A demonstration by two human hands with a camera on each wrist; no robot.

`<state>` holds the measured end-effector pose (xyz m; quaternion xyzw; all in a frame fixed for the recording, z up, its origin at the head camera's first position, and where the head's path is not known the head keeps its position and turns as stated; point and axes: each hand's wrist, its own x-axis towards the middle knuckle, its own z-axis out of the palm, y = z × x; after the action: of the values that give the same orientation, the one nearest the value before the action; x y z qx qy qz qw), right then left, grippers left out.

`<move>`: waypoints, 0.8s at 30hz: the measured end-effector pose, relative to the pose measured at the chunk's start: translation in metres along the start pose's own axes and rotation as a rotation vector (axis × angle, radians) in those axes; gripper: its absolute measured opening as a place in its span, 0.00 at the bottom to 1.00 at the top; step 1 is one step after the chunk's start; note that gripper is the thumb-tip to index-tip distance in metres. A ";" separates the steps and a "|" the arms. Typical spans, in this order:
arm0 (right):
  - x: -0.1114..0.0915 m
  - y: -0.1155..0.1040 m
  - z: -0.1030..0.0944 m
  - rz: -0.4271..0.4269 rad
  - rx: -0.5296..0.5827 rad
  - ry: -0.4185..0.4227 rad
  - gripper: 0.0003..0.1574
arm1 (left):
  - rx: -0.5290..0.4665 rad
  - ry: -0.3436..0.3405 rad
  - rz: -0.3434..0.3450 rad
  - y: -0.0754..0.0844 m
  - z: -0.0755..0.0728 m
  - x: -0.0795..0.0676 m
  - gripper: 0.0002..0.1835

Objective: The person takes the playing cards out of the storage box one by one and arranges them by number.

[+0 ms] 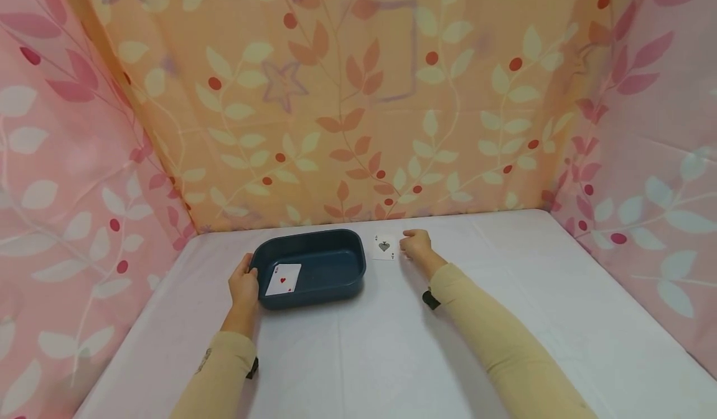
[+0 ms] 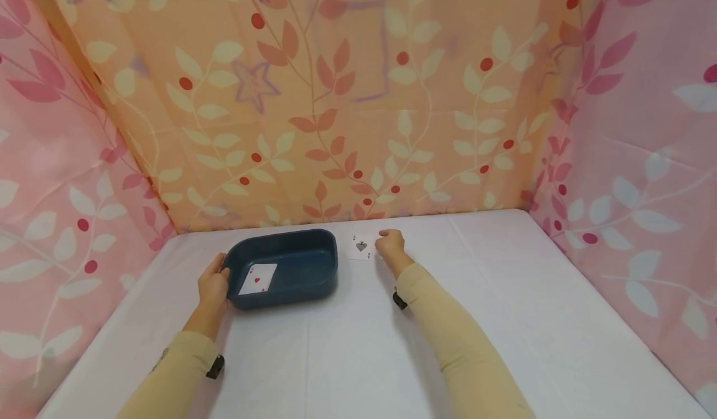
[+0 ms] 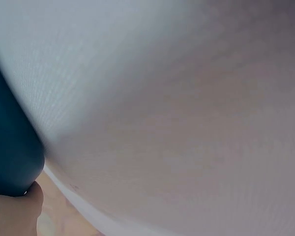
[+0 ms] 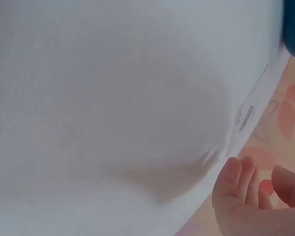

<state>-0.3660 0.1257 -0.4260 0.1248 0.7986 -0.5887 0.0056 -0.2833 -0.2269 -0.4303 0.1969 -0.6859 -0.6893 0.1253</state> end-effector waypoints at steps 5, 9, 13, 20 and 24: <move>-0.010 -0.008 -0.001 -0.030 0.062 -0.038 0.29 | -0.013 0.006 -0.003 -0.001 0.000 0.002 0.28; -0.019 -0.017 0.001 -0.040 0.095 -0.070 0.29 | -0.031 0.003 -0.004 -0.001 0.001 0.002 0.28; -0.025 -0.025 0.006 -0.019 0.138 -0.091 0.27 | -0.029 0.001 -0.008 0.000 0.001 0.001 0.28; -0.038 -0.037 0.019 -0.039 0.275 -0.122 0.25 | -0.058 -0.004 -0.001 0.001 0.000 0.000 0.28; -0.043 -0.041 0.029 -0.063 0.324 -0.150 0.25 | -0.062 -0.002 0.001 0.001 0.000 0.001 0.28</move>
<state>-0.3372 0.0788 -0.3903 0.0548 0.6942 -0.7172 0.0264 -0.2843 -0.2274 -0.4298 0.1916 -0.6645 -0.7103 0.1310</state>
